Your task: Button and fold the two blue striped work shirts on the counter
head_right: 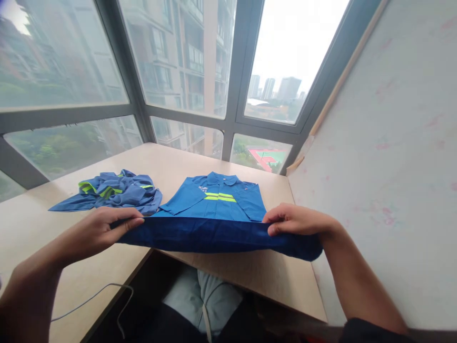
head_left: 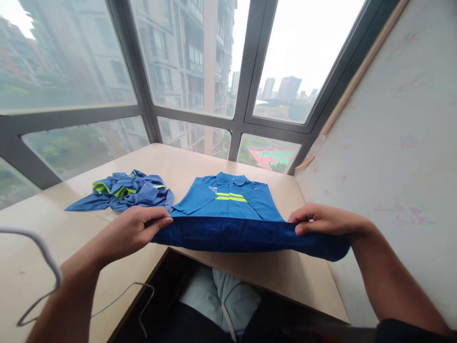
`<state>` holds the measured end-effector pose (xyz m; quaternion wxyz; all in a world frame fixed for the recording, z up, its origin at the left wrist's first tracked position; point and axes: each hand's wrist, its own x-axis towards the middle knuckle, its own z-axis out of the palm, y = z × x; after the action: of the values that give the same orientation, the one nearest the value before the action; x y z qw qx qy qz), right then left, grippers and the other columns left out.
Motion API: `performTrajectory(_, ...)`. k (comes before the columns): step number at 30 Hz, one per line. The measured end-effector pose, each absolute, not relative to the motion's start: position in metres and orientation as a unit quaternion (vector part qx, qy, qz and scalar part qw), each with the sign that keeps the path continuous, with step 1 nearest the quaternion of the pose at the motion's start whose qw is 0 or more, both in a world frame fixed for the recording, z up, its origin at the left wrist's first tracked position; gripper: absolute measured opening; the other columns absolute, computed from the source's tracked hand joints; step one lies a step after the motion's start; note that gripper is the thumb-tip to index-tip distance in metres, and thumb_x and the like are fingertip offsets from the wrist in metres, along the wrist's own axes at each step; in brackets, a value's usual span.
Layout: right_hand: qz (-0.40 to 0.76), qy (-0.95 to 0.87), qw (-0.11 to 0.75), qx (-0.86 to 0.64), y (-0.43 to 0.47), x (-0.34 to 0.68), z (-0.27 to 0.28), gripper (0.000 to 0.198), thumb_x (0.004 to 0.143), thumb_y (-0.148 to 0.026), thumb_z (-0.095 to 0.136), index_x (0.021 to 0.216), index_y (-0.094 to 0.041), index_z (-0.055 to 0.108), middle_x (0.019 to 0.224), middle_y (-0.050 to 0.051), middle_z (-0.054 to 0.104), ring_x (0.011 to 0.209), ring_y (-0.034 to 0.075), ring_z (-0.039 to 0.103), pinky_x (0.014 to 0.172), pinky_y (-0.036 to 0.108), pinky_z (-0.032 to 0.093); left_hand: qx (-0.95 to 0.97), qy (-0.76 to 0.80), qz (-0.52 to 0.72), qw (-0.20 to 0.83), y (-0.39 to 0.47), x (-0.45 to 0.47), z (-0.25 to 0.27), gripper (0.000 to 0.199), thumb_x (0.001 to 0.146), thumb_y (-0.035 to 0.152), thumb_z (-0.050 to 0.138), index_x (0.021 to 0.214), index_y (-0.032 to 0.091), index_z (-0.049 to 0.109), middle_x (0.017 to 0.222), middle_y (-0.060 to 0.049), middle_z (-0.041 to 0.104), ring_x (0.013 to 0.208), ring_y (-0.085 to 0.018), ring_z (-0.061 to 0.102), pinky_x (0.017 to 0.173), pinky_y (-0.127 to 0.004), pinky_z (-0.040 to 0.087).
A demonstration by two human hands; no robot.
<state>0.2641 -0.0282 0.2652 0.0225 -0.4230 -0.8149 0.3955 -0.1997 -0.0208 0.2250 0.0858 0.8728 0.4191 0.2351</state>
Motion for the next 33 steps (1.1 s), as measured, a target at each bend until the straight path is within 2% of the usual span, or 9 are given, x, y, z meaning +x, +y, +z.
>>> performTrajectory(3,0.448,-0.815,-0.016,-0.368,-0.021,0.264,0.281,0.041,0.087,-0.052,0.062,0.080,-0.013,0.071,0.071,0.003,0.061,0.070,0.016,0.055,0.066,0.026,0.042,0.869,0.414,0.252,0.098,-0.018,-0.205,0.238,0.034,0.092,0.046,0.050,0.076,0.024,0.071,0.066,0.001,0.069,0.057,-0.015,0.060,0.054,-0.022,0.047)
performTrajectory(6,0.468,-0.810,-0.020,-0.354,-0.004,0.261,0.285,0.042,0.085,-0.054,0.063,0.079,-0.013,0.069,0.070,0.002,0.060,0.069,0.015,0.053,0.065,0.025,0.041,0.855,0.443,0.250,0.101,0.002,-0.205,0.243,0.036,0.090,0.047,0.051,0.077,0.021,0.071,0.070,0.001,0.071,0.065,-0.015,0.062,0.061,-0.021,0.048)
performTrajectory(15,0.352,-0.831,0.030,-0.430,0.087,0.263,0.248,0.045,0.082,-0.059,0.061,0.067,-0.016,0.058,0.064,-0.004,0.047,0.062,0.011,0.041,0.058,0.024,0.033,0.862,0.487,0.130,0.057,0.110,-0.176,0.218,0.035,0.087,0.043,0.045,0.079,0.021,0.071,0.079,-0.005,0.073,0.076,-0.021,0.064,0.070,-0.028,0.044)
performTrajectory(24,0.258,-0.788,0.119,-0.545,0.148,0.289,0.205,0.046,0.077,-0.061,0.060,0.073,-0.016,0.065,0.063,-0.001,0.056,0.061,0.014,0.048,0.057,0.026,0.035,0.879,0.475,0.035,0.015,0.216,-0.147,0.204,0.033,0.087,0.043,0.047,0.077,0.024,0.072,0.073,-0.005,0.072,0.069,-0.020,0.062,0.062,-0.027,0.039)
performTrajectory(29,0.270,-0.771,0.147,-0.558,0.194,0.310,0.195,0.045,0.076,-0.060,0.064,0.073,-0.016,0.067,0.063,-0.001,0.058,0.060,0.013,0.047,0.055,0.025,0.034,0.892,0.453,0.010,0.007,0.277,-0.131,0.197,0.031,0.087,0.041,0.048,0.081,0.025,0.074,0.082,-0.007,0.074,0.077,-0.023,0.065,0.066,-0.029,0.042)
performTrajectory(33,0.283,-0.760,0.141,-0.568,0.243,0.331,0.174,0.049,0.072,-0.064,0.066,0.073,-0.015,0.068,0.067,0.001,0.061,0.064,0.015,0.051,0.058,0.026,0.036,0.885,0.466,0.008,0.011,0.328,-0.109,0.173,0.026,0.086,0.038,0.052,0.082,0.025,0.074,0.093,-0.008,0.075,0.090,-0.024,0.066,0.077,-0.031,0.045)
